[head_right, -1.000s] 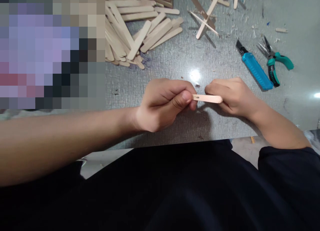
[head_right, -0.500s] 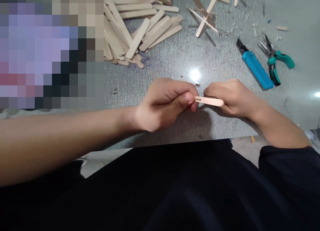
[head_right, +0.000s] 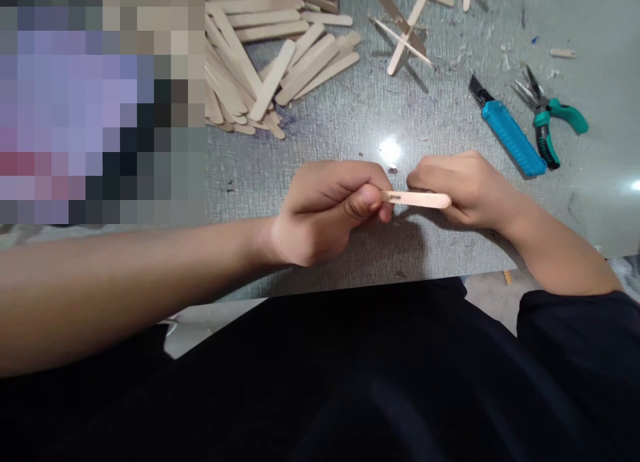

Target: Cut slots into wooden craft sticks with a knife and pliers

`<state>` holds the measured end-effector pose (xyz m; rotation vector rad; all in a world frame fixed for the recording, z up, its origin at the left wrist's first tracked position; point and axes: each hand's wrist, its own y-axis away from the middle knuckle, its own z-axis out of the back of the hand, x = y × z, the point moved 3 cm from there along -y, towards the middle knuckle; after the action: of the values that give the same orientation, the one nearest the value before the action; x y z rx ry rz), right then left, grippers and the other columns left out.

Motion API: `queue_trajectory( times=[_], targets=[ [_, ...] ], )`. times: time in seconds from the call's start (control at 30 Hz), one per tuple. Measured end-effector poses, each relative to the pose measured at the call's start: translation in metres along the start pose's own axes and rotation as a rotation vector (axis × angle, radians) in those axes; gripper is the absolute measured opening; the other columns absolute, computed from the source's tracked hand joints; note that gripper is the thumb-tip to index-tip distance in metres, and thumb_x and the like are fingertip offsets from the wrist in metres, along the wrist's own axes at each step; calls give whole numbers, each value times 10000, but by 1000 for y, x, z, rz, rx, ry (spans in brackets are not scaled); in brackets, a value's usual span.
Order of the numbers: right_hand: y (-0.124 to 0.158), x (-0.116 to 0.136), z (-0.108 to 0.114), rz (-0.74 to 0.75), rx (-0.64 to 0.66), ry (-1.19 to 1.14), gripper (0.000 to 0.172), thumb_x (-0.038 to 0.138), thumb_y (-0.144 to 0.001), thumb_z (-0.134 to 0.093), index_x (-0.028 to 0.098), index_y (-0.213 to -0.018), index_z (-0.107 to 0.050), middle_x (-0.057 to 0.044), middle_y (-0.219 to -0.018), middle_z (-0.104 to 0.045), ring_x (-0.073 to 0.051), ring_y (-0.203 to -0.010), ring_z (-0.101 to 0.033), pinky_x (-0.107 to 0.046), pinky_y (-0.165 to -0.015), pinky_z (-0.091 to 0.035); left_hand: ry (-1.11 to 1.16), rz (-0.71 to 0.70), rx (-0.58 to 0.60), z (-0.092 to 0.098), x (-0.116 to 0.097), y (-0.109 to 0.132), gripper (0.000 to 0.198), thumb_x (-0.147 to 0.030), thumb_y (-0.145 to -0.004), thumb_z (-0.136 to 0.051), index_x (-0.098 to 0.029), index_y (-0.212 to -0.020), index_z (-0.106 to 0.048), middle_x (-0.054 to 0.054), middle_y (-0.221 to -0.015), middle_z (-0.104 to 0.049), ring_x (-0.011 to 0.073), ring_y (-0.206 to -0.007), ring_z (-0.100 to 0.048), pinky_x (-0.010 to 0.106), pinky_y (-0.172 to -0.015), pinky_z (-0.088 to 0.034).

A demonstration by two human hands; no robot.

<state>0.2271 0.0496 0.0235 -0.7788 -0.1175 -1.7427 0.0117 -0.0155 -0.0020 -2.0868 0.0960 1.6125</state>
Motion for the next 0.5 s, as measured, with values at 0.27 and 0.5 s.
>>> queue_trajectory(
  times=[0.27, 0.5],
  targets=[
    [1, -4, 4, 30, -19, 51, 319, 397, -1316, -463, 254, -1146, -692, 0, -935, -761, -141, -788, -731, -283, -696, -477, 58, -36, -24, 2, -1, -1, 436, -406, -1243, -675, -239, -840, -677, -62, -591, -499, 105, -498, -453, 264, -532, -413],
    [-1, 1, 3, 33, -27, 79, 316, 398, -1317, -460, 262, -1159, -697, -7, -970, -790, -143, -794, -738, -304, -683, -468, 29, 48, -30, 2, 0, -1, 472, -522, -1210, -703, -259, -818, -680, -31, -570, -481, 160, -583, -558, 321, -581, -445]
  ],
)
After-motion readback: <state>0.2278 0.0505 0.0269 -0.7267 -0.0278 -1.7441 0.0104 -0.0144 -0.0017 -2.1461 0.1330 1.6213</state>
